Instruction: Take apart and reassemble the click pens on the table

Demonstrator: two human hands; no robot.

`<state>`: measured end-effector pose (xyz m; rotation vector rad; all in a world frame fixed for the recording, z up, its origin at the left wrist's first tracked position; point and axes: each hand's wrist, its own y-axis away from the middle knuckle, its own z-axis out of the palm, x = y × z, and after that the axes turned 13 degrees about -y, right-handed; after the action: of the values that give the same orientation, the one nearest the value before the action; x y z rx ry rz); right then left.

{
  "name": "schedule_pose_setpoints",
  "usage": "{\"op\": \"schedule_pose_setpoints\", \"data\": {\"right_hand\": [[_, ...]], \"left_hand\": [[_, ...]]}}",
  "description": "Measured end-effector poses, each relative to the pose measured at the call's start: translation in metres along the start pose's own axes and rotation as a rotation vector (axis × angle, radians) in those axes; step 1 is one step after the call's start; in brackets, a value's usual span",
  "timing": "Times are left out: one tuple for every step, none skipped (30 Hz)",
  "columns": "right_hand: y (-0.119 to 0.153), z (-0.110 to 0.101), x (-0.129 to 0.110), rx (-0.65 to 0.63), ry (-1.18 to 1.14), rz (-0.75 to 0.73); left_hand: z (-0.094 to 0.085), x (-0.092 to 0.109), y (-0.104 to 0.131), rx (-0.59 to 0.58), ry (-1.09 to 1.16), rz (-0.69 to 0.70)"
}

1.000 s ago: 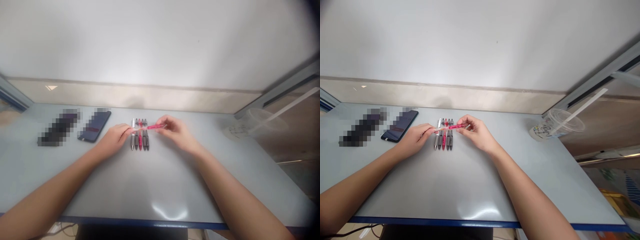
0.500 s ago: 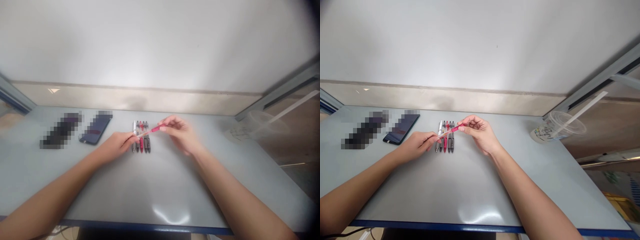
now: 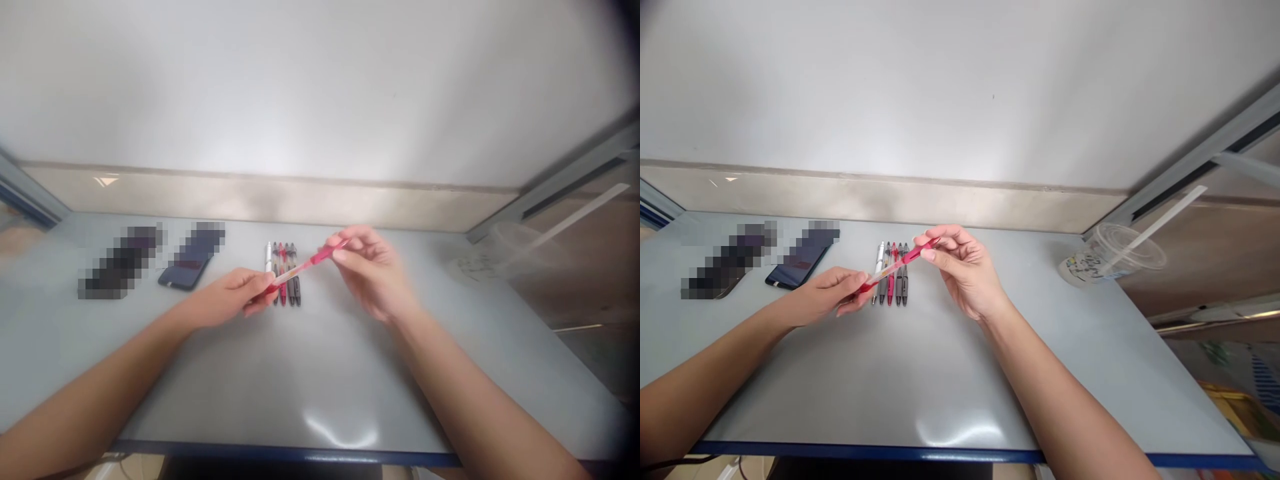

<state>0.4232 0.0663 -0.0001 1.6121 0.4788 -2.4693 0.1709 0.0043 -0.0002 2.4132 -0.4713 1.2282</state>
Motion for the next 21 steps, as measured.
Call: {"op": "schedule_pose_setpoints", "data": {"right_hand": [[-0.001, 0.000, 0.000, 0.031, 0.002, -0.023], [-0.002, 0.000, -0.001, 0.060, 0.003, -0.038], [-0.003, 0.000, -0.001, 0.084, 0.000, -0.046], [-0.005, -0.001, 0.000, 0.103, -0.008, -0.049], [-0.006, -0.002, 0.000, 0.120, -0.020, -0.051], [-0.008, -0.004, 0.001, 0.135, -0.031, -0.056], [-0.009, -0.005, 0.002, 0.153, -0.038, -0.066], [-0.010, -0.007, 0.002, 0.170, -0.039, -0.081], [-0.011, -0.008, 0.003, 0.183, -0.031, -0.094], [-0.011, -0.009, 0.003, 0.192, -0.017, -0.105], [-0.012, -0.010, 0.003, 0.197, -0.004, -0.115], [-0.012, -0.012, 0.002, 0.200, 0.005, -0.124], [-0.012, -0.013, 0.002, 0.201, 0.007, -0.128], [-0.013, -0.014, 0.001, 0.200, 0.003, -0.128], [-0.013, -0.015, 0.000, 0.201, -0.005, -0.126], [-0.013, -0.016, -0.002, 0.205, -0.016, -0.122], [-0.013, -0.017, -0.003, 0.210, -0.027, -0.117], [-0.014, -0.017, -0.004, 0.217, -0.038, -0.112], [-0.014, -0.018, -0.004, 0.223, -0.049, -0.106], [-0.014, -0.019, -0.005, 0.226, -0.060, -0.101], [-0.015, -0.020, -0.004, 0.227, -0.071, -0.095]], "left_hand": [[0.002, -0.002, 0.000, 0.067, -0.108, 0.000], [0.004, -0.003, -0.001, 0.147, -0.227, 0.011], [0.006, -0.005, -0.002, 0.228, -0.347, 0.035], [0.009, -0.007, -0.003, 0.303, -0.456, 0.068], [0.012, -0.009, -0.004, 0.364, -0.545, 0.107], [0.014, -0.010, -0.004, 0.409, -0.613, 0.145], [0.017, -0.011, -0.005, 0.439, -0.660, 0.176], [0.018, -0.011, -0.005, 0.460, -0.694, 0.194], [0.019, -0.012, -0.005, 0.477, -0.719, 0.204], [0.020, -0.013, -0.005, 0.488, -0.735, 0.211], [0.020, -0.013, -0.005, 0.491, -0.742, 0.216], [0.019, -0.014, -0.005, 0.488, -0.743, 0.218], [0.019, -0.015, -0.006, 0.482, -0.742, 0.220], [0.018, -0.016, -0.006, 0.476, -0.742, 0.220], [0.017, -0.017, -0.006, 0.473, -0.745, 0.219], [0.017, -0.017, -0.006, 0.473, -0.749, 0.215], [0.017, -0.018, -0.007, 0.475, -0.752, 0.210], [0.017, -0.019, -0.007, 0.479, -0.752, 0.205], [0.017, -0.020, -0.007, 0.484, -0.748, 0.202], [0.017, -0.020, -0.008, 0.488, -0.741, 0.202], [0.017, -0.020, -0.008, 0.489, -0.730, 0.205]]}}
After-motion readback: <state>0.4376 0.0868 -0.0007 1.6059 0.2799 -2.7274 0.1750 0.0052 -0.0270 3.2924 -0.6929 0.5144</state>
